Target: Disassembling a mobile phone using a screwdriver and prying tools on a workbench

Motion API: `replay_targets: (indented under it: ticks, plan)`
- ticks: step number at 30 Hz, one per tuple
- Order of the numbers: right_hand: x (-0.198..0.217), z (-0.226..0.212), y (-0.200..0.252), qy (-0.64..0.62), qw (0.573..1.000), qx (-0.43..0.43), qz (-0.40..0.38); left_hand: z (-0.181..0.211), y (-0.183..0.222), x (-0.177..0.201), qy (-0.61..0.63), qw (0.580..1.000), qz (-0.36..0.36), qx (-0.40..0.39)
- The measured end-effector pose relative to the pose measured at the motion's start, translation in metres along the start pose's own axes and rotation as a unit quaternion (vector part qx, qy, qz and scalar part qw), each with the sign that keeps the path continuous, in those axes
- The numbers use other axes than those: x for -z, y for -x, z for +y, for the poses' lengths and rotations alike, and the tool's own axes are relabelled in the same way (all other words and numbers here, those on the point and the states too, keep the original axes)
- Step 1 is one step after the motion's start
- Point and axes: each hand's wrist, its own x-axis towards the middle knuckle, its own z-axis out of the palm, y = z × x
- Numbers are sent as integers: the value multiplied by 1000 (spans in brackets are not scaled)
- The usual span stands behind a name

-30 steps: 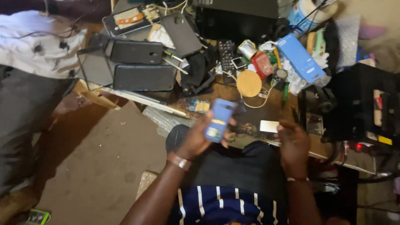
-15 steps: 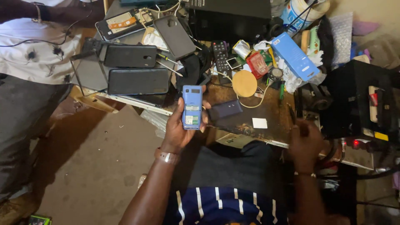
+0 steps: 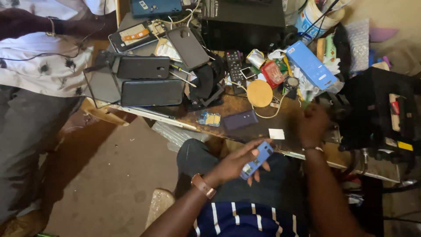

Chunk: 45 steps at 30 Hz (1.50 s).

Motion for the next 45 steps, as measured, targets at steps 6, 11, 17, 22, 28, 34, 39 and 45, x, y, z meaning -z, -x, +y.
replay_targets:
  ticks: [6, 11, 17, 22, 28, 34, 39, 45]
  plan:
    - [38, -46, 22, -309, 938, -158, 17, 31, 3, 3, -69, 994, 41, 77]
    - [49, -98, 47, -376, 893, -230, -87, 8, -1, 13, -21, 997, 60, 43]
    - [28, -103, 56, -414, 897, -106, -108, 12, -1, 14, -42, 994, 91, 33]
    - [35, -122, 58, -401, 900, -99, -142, 15, -1, 13, -50, 993, 101, 40]
    - [35, -118, 58, -368, 913, -95, -147, 23, 1, 5, -60, 992, 103, 45]
    - [34, -113, 56, -372, 912, -89, -150, 18, -1, 9, -59, 992, 101, 44]
    - [43, -127, 57, -364, 915, -82, -155, 21, 1, 6, -65, 992, 100, 41]
    - [41, -119, 57, -347, 922, -71, -160, 21, 1, 7, -62, 992, 101, 46]
